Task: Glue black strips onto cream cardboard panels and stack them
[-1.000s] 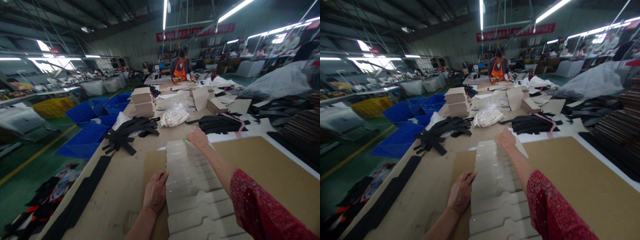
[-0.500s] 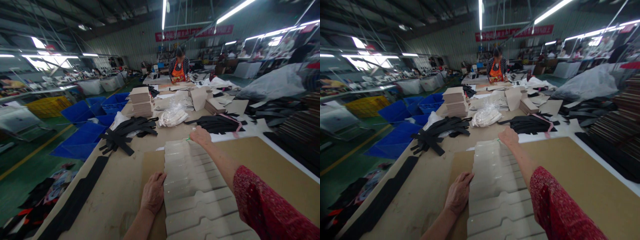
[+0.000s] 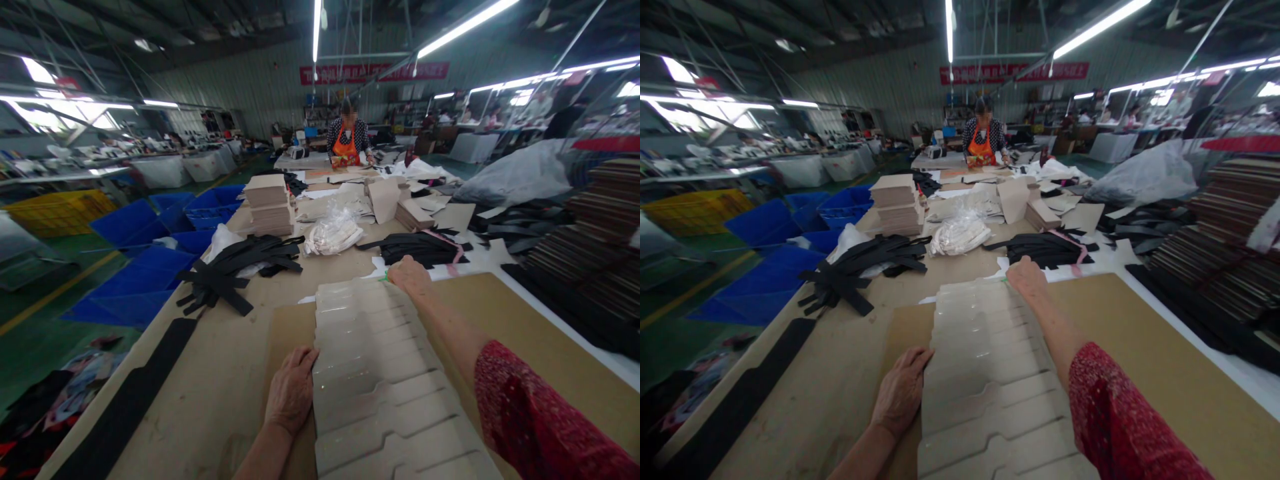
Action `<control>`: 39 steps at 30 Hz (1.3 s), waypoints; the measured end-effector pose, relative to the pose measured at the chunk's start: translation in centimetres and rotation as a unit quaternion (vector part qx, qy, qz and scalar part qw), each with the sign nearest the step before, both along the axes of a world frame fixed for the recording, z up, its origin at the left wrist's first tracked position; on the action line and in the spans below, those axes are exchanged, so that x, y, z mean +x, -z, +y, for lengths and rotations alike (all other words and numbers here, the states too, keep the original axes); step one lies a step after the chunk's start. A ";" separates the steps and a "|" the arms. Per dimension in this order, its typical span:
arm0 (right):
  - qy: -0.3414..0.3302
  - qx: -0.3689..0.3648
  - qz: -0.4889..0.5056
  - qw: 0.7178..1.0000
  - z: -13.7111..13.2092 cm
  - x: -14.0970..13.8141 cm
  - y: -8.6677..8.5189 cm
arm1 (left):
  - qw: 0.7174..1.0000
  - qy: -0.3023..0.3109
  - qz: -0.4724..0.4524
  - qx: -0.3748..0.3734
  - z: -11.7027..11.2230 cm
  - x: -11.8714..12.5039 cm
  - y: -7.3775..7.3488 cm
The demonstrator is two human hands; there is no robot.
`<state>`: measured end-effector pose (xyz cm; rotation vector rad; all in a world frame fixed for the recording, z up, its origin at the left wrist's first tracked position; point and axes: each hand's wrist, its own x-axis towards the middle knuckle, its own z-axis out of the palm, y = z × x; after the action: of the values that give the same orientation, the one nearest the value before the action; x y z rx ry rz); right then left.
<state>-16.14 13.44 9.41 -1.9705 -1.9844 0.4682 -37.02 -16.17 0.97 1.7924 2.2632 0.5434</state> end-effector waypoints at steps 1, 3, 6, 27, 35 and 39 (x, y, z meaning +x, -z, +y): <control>0.004 0.001 0.000 1.000 0.0 0.3 0.0 | 1.000 0.000 0.000 -0.001 0.0 0.0 0.0; 0.012 0.001 0.000 1.000 0.0 0.7 0.0 | 1.000 -0.001 0.000 -0.002 0.0 -0.1 0.1; 0.022 0.004 0.003 1.000 0.0 1.1 0.2 | 1.000 -0.003 0.002 -0.003 0.0 -0.2 0.3; 0.036 0.013 0.027 0.999 -0.9 1.7 0.3 | 1.000 0.002 0.012 0.000 0.1 -0.2 0.4; -0.016 -0.013 0.040 0.999 -1.8 -0.9 -0.5 | 1.000 0.003 0.011 -0.005 0.0 -0.2 0.4; -0.026 -0.014 0.046 0.998 -1.9 -1.8 -0.2 | 1.000 0.004 0.008 -0.007 0.1 -0.1 0.2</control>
<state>-17.94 11.49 9.58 -1.8826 -1.9856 0.5929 -37.16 -16.09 0.74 1.8044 2.2642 0.5116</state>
